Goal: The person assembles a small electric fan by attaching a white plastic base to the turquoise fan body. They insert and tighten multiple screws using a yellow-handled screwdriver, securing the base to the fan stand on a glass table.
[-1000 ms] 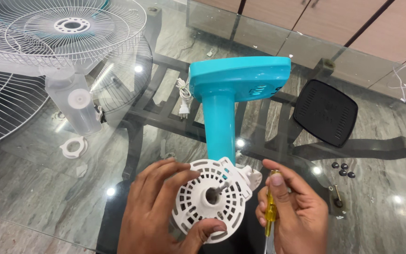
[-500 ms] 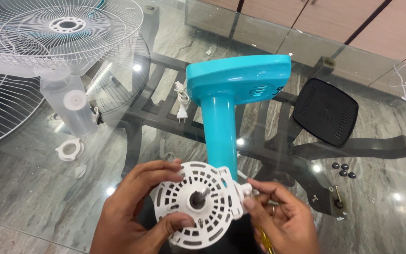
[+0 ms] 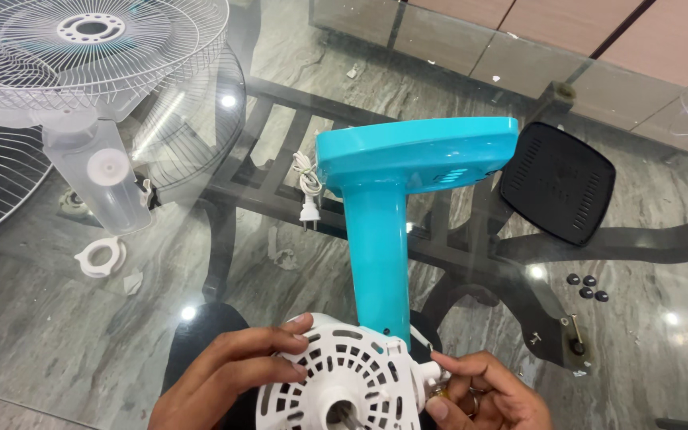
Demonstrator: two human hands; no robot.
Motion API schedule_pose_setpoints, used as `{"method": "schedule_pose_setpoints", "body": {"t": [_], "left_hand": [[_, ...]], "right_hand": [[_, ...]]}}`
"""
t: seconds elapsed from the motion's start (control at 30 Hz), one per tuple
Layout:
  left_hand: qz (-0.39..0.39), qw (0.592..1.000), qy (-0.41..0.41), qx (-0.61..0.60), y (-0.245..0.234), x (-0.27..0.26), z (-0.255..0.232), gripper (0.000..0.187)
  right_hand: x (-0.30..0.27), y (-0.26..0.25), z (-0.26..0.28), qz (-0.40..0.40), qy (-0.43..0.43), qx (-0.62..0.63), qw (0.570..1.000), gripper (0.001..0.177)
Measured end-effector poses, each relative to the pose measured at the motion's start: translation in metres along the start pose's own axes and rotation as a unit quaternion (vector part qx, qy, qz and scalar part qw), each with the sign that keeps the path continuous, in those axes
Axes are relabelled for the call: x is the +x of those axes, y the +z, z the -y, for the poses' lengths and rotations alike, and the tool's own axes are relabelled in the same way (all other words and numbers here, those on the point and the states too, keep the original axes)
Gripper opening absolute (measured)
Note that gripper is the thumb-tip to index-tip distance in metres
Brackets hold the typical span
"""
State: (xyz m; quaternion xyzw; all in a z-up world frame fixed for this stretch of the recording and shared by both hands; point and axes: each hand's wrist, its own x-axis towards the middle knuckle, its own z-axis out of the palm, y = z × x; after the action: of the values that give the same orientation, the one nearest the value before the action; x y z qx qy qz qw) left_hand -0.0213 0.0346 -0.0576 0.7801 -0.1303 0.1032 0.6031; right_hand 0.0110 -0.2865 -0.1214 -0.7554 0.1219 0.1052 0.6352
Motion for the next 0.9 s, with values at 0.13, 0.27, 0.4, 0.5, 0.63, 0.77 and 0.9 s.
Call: {"method": "schedule_pose_setpoints", "body": {"t": [0.13,0.27,0.4,0.5,0.63,0.77,0.9], "left_hand": [[-0.008,1.000,0.005,0.021,-0.002,-0.002,-0.001,0.020],[-0.011,0.999,0.011,0.028,-0.005,-0.002,0.000,0.020],[-0.007,0.997,0.018,0.073,-0.005,-0.001,0.002,0.021],[-0.015,0.999,-0.027,0.042,-0.006,0.002,0.002,0.025],[-0.015,0.994,0.036,0.098,-0.007,0.008,0.005,0.040],[-0.032,0.991,0.043,0.119,-0.006,0.009,0.008,0.041],[0.023,0.992,0.057,0.107,-0.017,0.016,0.017,0.040]], "right_hand": [[0.002,-0.007,-0.014,0.001,-0.007,-0.002,1.000,0.043],[0.004,-0.010,-0.015,0.062,-0.056,0.013,0.996,0.047],[0.001,-0.002,-0.002,-0.002,0.004,-0.001,1.000,0.048],[-0.005,0.005,0.016,-0.010,0.025,0.040,0.999,0.047],[0.000,-0.023,0.038,-0.073,0.064,0.055,0.994,0.037],[0.012,-0.085,0.038,-0.081,-0.001,0.154,0.985,0.039],[0.012,-0.116,0.016,-0.232,0.034,-0.234,0.944,0.024]]}}
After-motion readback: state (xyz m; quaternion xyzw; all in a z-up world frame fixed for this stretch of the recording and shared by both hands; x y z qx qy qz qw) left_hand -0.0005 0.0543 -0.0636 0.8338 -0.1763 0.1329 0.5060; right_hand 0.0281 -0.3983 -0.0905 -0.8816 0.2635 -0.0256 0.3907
